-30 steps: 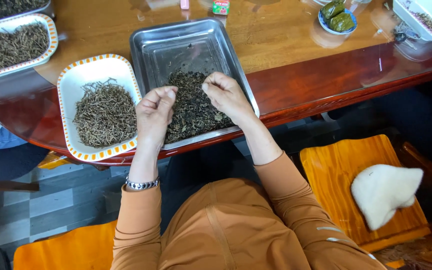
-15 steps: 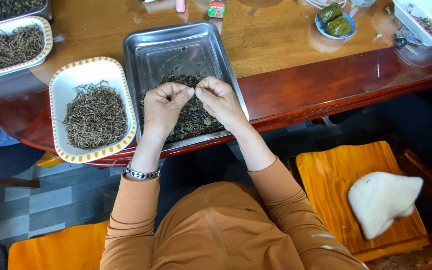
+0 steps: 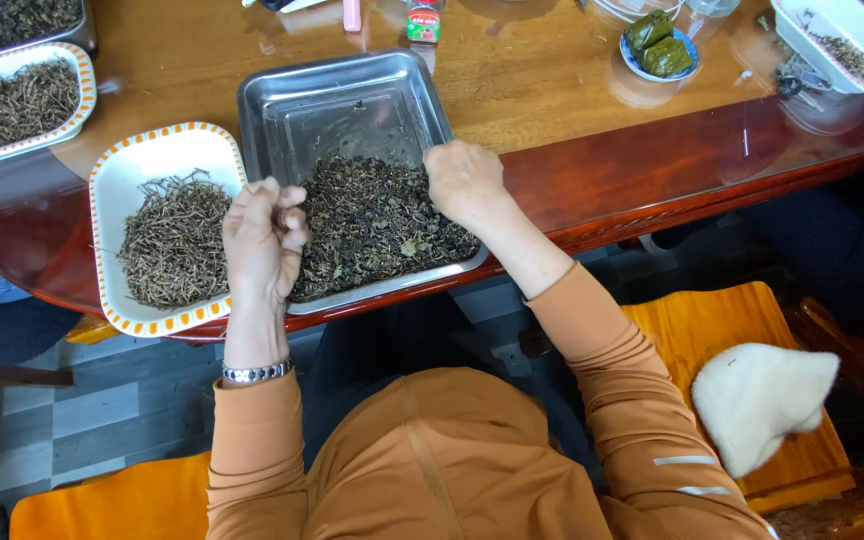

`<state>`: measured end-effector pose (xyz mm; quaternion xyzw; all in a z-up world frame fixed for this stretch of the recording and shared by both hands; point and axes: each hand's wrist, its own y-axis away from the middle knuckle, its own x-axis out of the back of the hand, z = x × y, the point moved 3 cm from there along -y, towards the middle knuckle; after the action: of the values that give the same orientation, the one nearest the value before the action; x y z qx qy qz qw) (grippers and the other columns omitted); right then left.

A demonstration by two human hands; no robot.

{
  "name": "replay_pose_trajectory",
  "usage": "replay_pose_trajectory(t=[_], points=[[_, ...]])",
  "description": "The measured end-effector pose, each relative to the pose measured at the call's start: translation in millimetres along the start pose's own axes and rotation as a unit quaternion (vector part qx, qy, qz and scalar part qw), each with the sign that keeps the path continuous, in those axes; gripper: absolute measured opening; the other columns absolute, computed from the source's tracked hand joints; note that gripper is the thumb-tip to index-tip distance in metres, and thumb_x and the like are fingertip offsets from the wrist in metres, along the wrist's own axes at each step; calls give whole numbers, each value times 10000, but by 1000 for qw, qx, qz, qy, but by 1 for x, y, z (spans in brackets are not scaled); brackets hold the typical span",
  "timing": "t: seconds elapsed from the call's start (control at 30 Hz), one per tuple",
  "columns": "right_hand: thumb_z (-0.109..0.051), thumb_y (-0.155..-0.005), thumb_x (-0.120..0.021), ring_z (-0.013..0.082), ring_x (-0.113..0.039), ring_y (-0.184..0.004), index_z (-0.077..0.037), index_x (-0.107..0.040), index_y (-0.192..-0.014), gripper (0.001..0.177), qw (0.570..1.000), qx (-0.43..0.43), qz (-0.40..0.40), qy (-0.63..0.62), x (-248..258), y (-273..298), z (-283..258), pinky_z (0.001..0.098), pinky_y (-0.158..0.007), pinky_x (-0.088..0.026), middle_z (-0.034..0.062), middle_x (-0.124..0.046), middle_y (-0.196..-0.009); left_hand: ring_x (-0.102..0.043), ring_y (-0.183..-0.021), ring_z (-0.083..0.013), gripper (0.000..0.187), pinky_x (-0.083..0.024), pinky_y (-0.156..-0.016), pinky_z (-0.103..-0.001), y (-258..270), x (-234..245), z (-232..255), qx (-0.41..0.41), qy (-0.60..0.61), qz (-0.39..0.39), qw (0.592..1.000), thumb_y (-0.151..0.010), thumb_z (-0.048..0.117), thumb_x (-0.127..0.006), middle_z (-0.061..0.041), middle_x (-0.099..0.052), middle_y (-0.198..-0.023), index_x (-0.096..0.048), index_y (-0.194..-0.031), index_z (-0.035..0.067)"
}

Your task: Sorting dried tea leaves by hand to remove stems and impurities from a metal tray into a bowl.

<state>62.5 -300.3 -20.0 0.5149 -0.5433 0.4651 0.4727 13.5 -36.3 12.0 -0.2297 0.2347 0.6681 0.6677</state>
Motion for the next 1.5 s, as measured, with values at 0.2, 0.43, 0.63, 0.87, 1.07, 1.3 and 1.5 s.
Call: replay_pose_trajectory(t=[0.2, 0.43, 0.63, 0.87, 1.07, 1.3, 1.5], points=[[-177, -926, -670, 389, -730, -987, -229, -816, -993, 169, 986, 104, -73, -110, 28, 13, -33, 484, -862, -590, 169, -773, -976, -554, -486, -21, 99, -345, -378, -112, -3, 8, -11, -9, 2, -2, 1000, -1012, 82, -632, -113, -721, -781, -600, -919, 71], [-35, -934, -687, 251, -693, -849, -34, -761, -1052, 139, 891, 173, -19, -418, 88, 56, -41, 420, -811, -558, 167, -745, -856, -510, -489, -26, 70, -333, -393, -119, -2, 11, -16, -14, 16, -12, 1000, -1006, 78, -673, -81, -642, -736, -625, -960, 58], [-26, -907, -734, 128, -534, -600, -75, -777, -1008, 120, 900, 156, 16, -406, 66, 58, -41, 259, -584, -451, 29, -604, -618, -468, -514, -21, 52, -302, -410, -106, 1, 7, -14, -27, -15, -23, 999, -1018, 70, -658, -47, -574, -738, -613, -1001, 52], [-5, -951, -663, 180, -661, -681, -74, -760, -1018, 136, 929, 129, 11, -346, 67, 53, -42, 328, -703, -535, 107, -718, -758, -470, -517, -29, 51, -301, -412, -117, -1, 8, -16, -19, -7, -29, 999, -1017, 81, -667, -46, -565, -730, -633, -1033, 46], [-23, -969, -644, 237, -716, -756, -61, -747, -958, 111, 945, 99, -43, -308, 71, 43, -54, 415, -840, -570, 129, -736, -802, -483, -526, -30, 60, -312, -412, -117, 0, 7, -15, -21, -18, -34, 999, -1023, 90, -655, -47, -571, -742, -632, -1049, 40], [-176, -916, -713, 328, -735, -967, -127, -793, -987, 117, 967, 91, -109, -211, 36, 23, -62, 433, -870, -553, 117, -764, -927, -494, -532, -34, 66, -313, -414, -121, 0, 9, -16, -16, -24, -36, 999, -1026, 86, -647, -56, -578, -752, -627, -1067, 38], [-206, -894, -720, 257, -682, -912, -99, -756, -955, 128, 909, 97, -32, -403, 30, 20, -37, 399, -845, -520, 122, -716, -861, -497, -530, -41, 71, -315, -422, -121, 1, 9, -16, -2, -16, -33, 999, -1024, 90, -652, -52, -579, -745, -628, -1073, 44]])
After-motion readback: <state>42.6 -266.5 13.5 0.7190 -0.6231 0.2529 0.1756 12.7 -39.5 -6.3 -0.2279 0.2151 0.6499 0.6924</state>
